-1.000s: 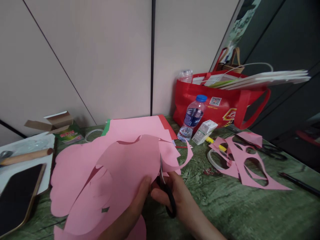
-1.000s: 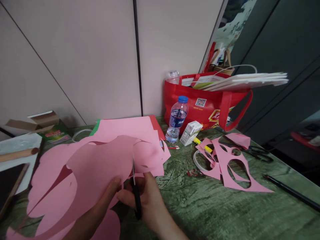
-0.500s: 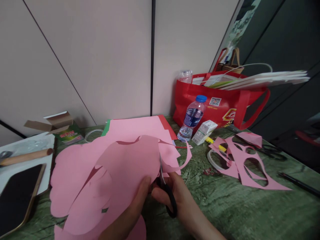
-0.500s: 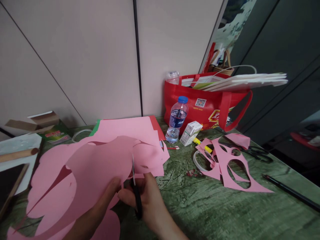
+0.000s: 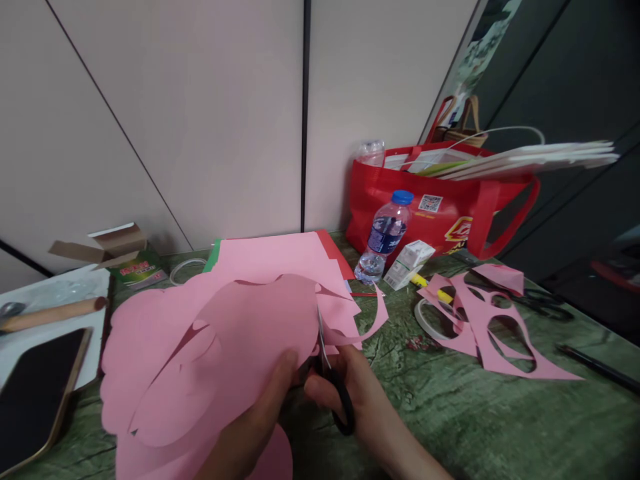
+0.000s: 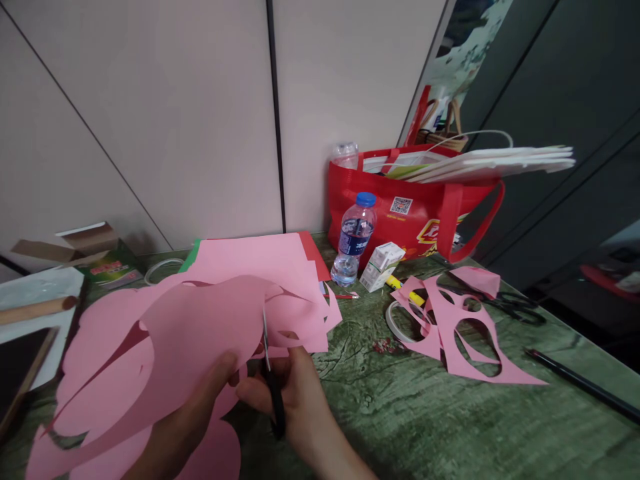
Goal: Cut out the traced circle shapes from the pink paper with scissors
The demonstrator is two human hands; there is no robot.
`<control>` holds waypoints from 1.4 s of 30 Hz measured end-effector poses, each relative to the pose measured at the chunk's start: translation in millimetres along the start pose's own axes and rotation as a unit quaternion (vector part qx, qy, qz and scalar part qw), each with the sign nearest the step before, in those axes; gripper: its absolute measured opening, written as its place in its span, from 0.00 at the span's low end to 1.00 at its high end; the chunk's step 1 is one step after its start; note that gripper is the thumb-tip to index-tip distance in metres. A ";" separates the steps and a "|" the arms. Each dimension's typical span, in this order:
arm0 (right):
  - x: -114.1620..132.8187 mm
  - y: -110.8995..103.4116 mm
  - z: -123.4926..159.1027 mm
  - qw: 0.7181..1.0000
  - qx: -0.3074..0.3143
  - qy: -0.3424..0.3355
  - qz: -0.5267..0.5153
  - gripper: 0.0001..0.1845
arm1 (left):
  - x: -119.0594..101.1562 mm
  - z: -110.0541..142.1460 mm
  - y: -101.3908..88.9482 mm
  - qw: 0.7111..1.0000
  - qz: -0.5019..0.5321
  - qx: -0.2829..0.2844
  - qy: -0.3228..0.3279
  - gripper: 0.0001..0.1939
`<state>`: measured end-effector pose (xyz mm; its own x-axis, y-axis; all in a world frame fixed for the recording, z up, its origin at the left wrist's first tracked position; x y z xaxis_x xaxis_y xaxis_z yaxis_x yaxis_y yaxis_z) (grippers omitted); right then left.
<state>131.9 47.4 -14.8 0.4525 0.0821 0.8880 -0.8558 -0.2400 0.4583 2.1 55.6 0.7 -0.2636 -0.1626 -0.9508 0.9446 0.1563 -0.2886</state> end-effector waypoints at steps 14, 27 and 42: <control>-0.9 -2.7 -0.5 0.999 -0.009 -0.032 0.040 0.26 | 1.6 -4.9 -2.4 0.998 -0.040 -0.005 0.040 0.17; -5.9 -4.8 -1.4 0.997 -0.010 -0.021 0.078 0.26 | -4.2 -4.0 3.9 0.996 -0.053 0.039 0.062 0.18; -10.7 -6.6 -1.0 0.998 -0.020 0.016 0.062 0.27 | -9.8 -4.6 2.1 0.996 -0.024 0.029 0.079 0.18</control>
<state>132.4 49.0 -27.3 0.3338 0.0853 0.9388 -0.9144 -0.2125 0.3445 5.7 61.9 8.9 -0.3310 -0.0128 -0.9435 0.9389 0.0952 -0.3307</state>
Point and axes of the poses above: each hand's wrist, its own z-axis away from the middle knuckle, its own y-axis out of the palm, x = y × z, the point moved 9 cm from there along -z, towards the middle knuckle, and after that the axes turned 5 degrees about x, right-handed, at the moved point
